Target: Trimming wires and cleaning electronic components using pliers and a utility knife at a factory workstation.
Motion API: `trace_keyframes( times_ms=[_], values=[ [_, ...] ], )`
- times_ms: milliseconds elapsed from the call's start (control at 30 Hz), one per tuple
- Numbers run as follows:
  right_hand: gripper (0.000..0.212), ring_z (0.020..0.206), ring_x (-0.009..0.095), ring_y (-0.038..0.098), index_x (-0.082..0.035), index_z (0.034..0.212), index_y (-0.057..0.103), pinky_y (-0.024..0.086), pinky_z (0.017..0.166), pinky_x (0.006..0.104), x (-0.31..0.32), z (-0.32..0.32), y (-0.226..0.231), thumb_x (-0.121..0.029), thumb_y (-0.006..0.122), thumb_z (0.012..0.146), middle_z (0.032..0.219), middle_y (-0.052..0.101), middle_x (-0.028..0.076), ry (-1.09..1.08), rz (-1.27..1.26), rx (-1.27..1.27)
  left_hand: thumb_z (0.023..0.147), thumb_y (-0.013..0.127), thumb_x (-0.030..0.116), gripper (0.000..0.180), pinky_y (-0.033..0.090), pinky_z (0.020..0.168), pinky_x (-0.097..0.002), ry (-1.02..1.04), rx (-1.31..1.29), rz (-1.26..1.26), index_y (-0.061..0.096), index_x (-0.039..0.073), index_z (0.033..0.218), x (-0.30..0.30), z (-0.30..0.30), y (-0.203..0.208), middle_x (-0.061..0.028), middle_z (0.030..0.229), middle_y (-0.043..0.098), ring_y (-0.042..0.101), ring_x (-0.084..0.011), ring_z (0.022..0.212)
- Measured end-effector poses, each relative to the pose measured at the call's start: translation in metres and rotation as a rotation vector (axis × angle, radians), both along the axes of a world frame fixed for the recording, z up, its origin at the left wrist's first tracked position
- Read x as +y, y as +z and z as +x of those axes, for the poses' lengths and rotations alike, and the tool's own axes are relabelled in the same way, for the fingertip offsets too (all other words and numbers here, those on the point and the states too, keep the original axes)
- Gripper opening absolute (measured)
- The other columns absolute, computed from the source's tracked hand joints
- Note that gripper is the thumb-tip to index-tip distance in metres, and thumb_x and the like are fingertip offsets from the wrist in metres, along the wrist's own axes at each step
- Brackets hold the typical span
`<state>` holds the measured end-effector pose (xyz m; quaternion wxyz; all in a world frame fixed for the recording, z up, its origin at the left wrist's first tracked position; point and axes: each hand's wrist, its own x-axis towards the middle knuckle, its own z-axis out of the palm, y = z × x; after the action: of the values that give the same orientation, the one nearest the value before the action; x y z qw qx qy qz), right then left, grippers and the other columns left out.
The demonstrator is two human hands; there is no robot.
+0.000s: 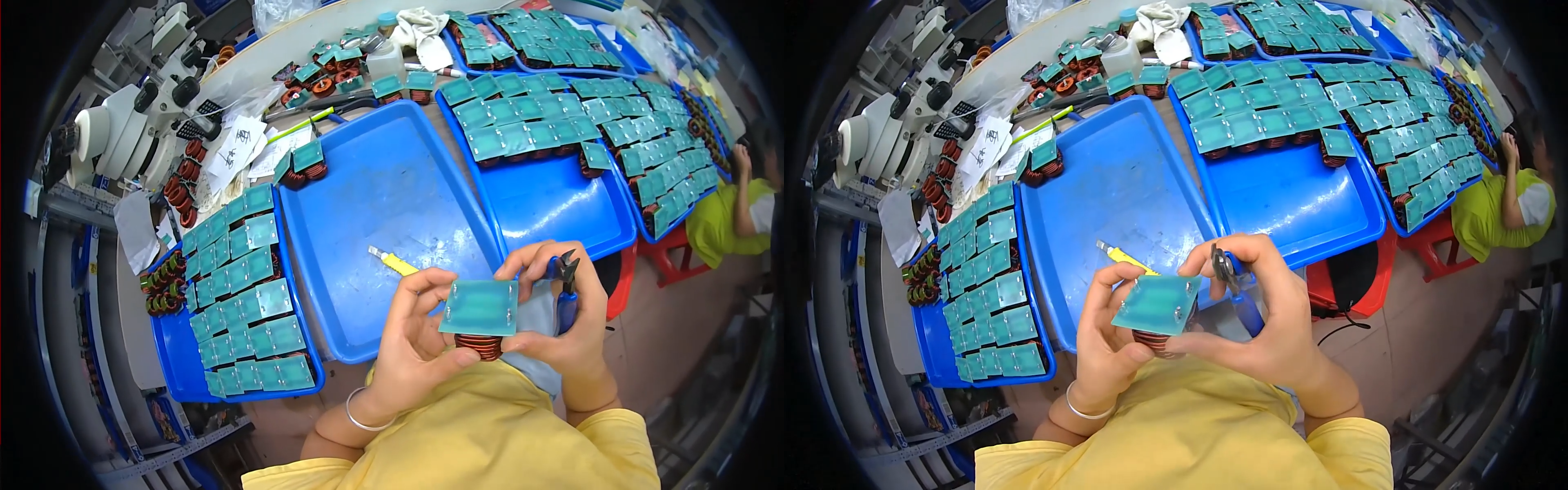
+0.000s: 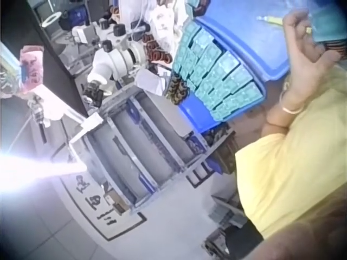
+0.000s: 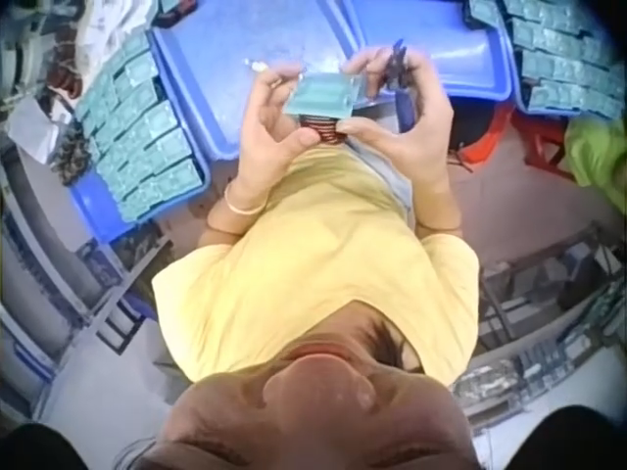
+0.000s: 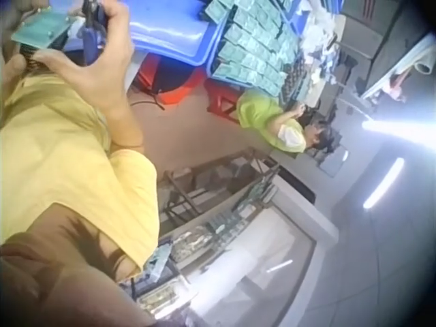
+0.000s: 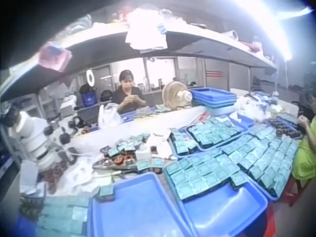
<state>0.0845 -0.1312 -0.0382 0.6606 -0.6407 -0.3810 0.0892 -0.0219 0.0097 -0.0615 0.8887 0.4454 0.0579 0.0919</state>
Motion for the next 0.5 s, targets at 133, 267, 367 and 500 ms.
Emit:
trace_keyframes(
  times_ms=[133, 267, 367, 500],
  values=[
    [0.063, 0.071, 0.007, 0.046, -0.004, 0.103, 0.044, 0.042, 0.065, 0.0218, -0.0016, -0.0035, -0.0013, -0.013, 0.085, 0.057, 0.094, 0.059, 0.008, -0.012, -0.002, 0.011, 0.07, 0.073, 0.003, 0.073, 0.046, 0.089, -0.0325, -0.054, -0.068, -0.019, 0.026, 0.003, 0.126, 0.0005, -0.0029, -0.0031, -0.0119, 0.118, 0.04, 0.046, -0.0205, 0.109],
    [0.063, 0.075, 0.011, 0.048, -0.005, 0.1, 0.043, 0.042, 0.068, 0.0243, -0.0012, -0.0083, 0.0011, -0.018, 0.085, 0.056, 0.096, 0.058, 0.013, -0.015, 0.012, 0.026, 0.07, 0.073, 0.002, 0.073, 0.046, 0.09, -0.0327, -0.069, -0.088, -0.006, 0.026, 0.003, 0.126, 0.0029, -0.003, -0.0038, -0.012, 0.118, 0.04, 0.046, -0.0206, 0.11],
    [0.062, 0.081, 0.015, 0.053, -0.006, 0.099, 0.042, 0.043, 0.071, 0.0261, -0.001, -0.0089, 0.0037, -0.016, 0.085, 0.056, 0.098, 0.057, 0.015, 0.0, 0.017, 0.012, 0.071, 0.072, 0.002, 0.072, 0.045, 0.091, -0.0336, -0.053, -0.123, 0.056, 0.026, 0.002, 0.126, 0.0047, -0.0044, -0.0039, -0.0129, 0.12, 0.04, 0.045, -0.0211, 0.112],
    [0.061, 0.091, 0.019, 0.057, -0.005, 0.101, 0.042, 0.046, 0.074, 0.0282, -0.0006, -0.0091, 0.0061, -0.009, 0.084, 0.056, 0.099, 0.058, 0.015, 0.03, 0.047, -0.03, 0.072, 0.071, 0.001, 0.073, 0.044, 0.093, -0.0352, -0.073, -0.143, 0.081, 0.024, 0.002, 0.128, 0.007, -0.0063, -0.0005, -0.0146, 0.123, 0.039, 0.044, -0.0219, 0.115]
  ],
)
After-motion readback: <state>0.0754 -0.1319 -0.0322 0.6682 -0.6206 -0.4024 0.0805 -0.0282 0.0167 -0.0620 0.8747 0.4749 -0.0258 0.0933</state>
